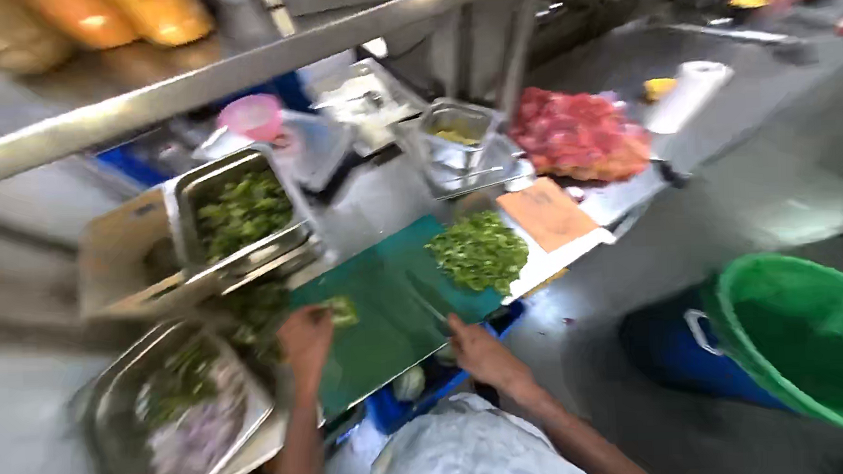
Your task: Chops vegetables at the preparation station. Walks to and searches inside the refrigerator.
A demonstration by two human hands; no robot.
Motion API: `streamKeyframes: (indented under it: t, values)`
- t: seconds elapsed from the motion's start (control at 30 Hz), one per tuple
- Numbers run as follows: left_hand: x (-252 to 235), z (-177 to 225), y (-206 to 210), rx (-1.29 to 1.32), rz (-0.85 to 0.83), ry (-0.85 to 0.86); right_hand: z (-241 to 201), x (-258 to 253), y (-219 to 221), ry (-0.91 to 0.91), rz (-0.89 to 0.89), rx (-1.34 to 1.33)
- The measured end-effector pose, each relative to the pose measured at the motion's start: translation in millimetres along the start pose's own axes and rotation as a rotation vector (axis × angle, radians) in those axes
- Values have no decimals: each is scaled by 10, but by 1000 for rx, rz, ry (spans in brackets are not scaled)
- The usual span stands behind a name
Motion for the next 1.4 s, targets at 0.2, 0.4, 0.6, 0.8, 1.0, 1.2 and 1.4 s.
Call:
streamKeyframes:
  t: [0.2,0.4,0.6,0.8,1.0,1.2,1.4]
  values:
    - [228,62,831,381,-231,-217,-79,-74,61,123,-68,273]
    - [293,32,826,516,-148,-227,-410,146,-86,78,-104,360]
    - [358,-3,894,569,-113,-202,-592,156,29,75,-174,438]
    - [271,-91,958,577,-117,-257,-454,-304,385,53,-177,424]
    - [332,-356,795,354,9,-80,-443,-273,208,26,-130,390]
    - [365,-379,716,-2,49,564,-588,-54,154,73,-139,458]
    - [50,-320,812,-122,-174,703,-606,-28,166,91,-156,463]
Point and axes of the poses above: each hand's wrist, its own x-axis away from the middle knuckle, its own y-axis out of the palm, z = x × y, the point moved 3 cm from there along -x, towards the middle knuckle
